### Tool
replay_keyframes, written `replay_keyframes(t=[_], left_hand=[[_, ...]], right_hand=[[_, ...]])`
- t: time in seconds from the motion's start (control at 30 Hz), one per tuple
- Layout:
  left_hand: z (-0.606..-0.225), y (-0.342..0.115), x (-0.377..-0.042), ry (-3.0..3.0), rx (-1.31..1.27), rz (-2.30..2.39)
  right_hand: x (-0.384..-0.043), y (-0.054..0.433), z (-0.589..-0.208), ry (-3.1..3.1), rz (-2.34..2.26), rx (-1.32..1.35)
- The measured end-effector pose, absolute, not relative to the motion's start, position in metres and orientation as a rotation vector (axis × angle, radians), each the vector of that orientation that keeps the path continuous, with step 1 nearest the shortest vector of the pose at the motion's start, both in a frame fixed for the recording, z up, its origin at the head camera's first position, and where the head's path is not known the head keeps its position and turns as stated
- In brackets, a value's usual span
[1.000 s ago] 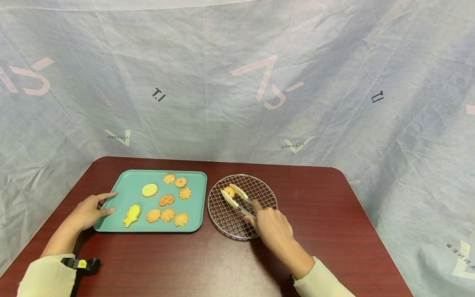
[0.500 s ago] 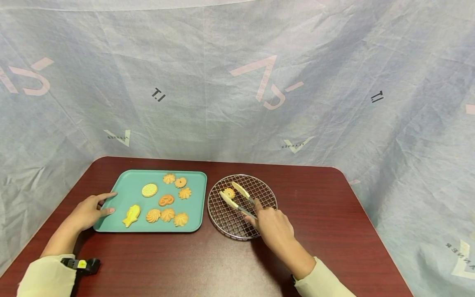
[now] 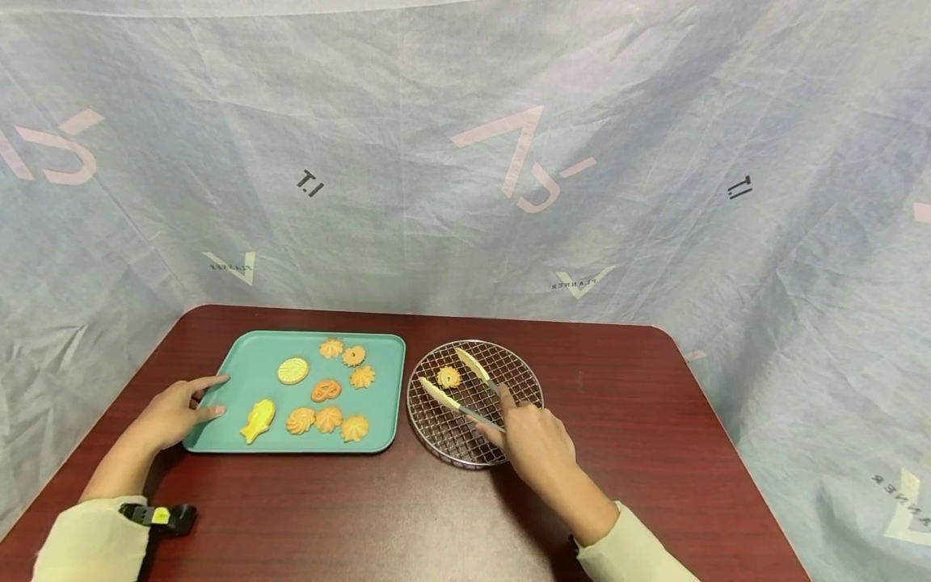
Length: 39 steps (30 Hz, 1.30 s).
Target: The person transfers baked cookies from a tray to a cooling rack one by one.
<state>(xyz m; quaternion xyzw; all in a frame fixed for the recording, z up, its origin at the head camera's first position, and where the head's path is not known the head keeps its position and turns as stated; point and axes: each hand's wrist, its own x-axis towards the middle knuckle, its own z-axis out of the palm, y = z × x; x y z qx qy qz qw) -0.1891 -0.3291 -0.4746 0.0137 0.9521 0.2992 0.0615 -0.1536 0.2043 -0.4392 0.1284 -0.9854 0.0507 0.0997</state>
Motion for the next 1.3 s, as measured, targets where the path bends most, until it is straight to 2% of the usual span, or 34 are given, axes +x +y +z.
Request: replay_keyframes(t=[1.3], left_hand=[[-0.476, -0.329, -0.188, 2.888, 0.053, 0.911]], right_hand=[[-0.161, 0.189, -0.435, -2.911, 0.109, 0.4]])
